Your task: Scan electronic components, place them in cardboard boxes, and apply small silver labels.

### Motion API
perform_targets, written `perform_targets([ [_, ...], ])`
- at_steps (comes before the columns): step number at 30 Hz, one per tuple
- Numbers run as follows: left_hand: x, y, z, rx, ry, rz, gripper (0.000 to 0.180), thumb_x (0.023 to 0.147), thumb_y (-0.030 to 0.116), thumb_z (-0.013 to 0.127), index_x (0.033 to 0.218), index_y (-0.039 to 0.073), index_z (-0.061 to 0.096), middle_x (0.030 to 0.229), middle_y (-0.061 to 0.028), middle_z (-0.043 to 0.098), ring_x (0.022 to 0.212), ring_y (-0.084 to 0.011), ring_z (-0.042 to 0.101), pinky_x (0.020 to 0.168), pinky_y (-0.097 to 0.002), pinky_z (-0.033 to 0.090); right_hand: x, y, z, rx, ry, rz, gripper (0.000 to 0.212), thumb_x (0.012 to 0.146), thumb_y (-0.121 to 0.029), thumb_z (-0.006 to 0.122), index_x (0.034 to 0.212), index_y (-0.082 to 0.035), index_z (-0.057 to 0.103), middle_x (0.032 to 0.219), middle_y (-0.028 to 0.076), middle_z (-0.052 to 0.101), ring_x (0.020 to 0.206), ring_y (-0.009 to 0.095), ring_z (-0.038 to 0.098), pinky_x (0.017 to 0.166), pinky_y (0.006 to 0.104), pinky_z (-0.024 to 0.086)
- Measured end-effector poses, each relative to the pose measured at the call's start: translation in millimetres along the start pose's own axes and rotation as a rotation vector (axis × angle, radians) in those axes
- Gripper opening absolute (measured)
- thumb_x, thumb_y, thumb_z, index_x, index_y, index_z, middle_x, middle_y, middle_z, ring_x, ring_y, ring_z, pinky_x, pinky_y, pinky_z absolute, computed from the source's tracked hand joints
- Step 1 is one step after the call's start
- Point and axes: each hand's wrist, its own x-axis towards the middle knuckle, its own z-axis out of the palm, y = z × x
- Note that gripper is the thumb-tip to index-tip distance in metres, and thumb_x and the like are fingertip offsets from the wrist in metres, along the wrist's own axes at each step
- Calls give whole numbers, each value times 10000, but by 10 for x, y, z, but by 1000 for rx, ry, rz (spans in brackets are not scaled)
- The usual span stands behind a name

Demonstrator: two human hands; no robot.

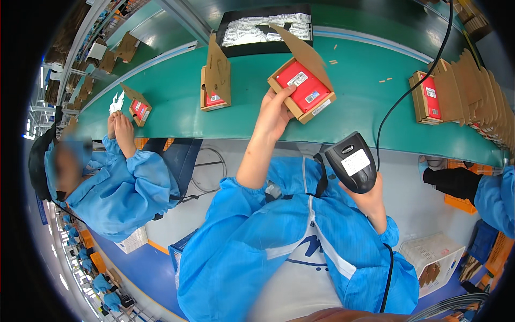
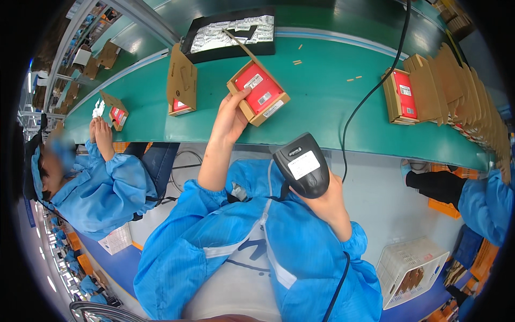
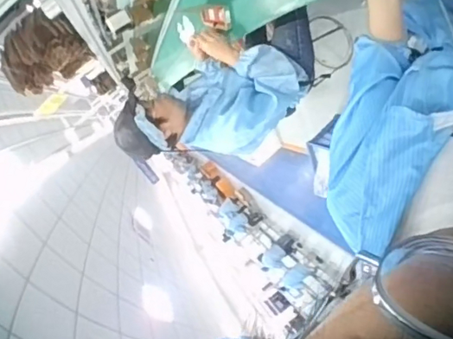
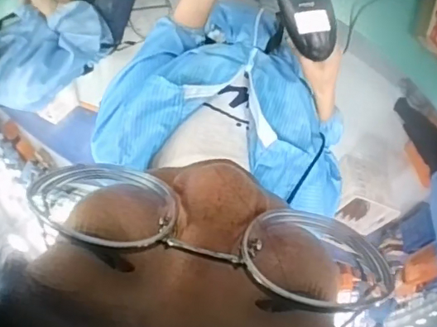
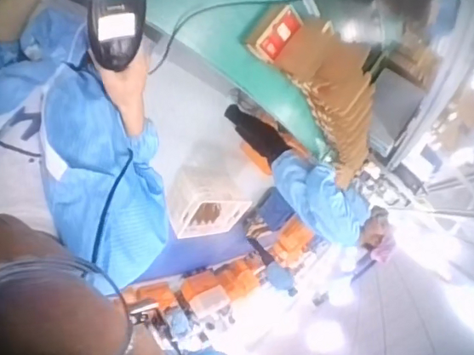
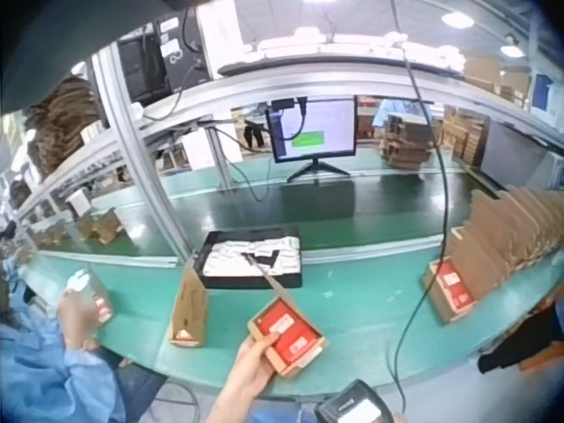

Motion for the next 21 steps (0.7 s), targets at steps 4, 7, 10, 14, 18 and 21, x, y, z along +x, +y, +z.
perform_targets([
  [4,-57,9,160,274,52,211,532,811,80,609,1221,36,272,1118,-154,520,1005,-208,564,779,-339,519,-29,-240,-76,56,-8,-17,515,620,-100,758,1075,4,540,915,122,660,854,234,655,744,302,491],
  [7,-6,-80,117,352,9,405,573,792,42,624,1220,26,244,1099,-179,533,1003,-211,562,800,-321,500,158,-460,-39,2,-142,51,463,657,-88,731,1068,8,542,899,121,659,846,226,652,728,301,488],
  [10,-47,-114,142,504,34,531,588,788,65,636,1230,19,251,1085,-185,547,998,-221,568,809,-313,490,329,-498,32,167,-102,208,332,700,-89,706,987,18,577,840,90,650,747,171,620,690,300,479],
  [14,-54,-121,128,622,64,677,591,764,54,639,1240,30,292,1093,-170,538,989,-216,575,804,-317,495,475,-547,8,255,-120,302,230,741,-106,680,920,17,606,652,53,602,507,91,524,471,235,408],
  [18,-55,-69,138,666,56,712,606,751,44,638,1247,36,291,1091,-172,537,954,-217,593,799,-322,499,492,-563,19,236,-127,261,210,759,-85,650,917,31,575,565,28,534,438,74,470,403,218,356],
  [21,-20,-77,124,678,30,658,611,754,50,636,1252,34,281,1070,-176,557,936,-221,602,784,-320,505,492,-544,10,268,-88,303,193,755,-112,677,876,20,604,562,19,543,444,64,464,414,219,354],
])
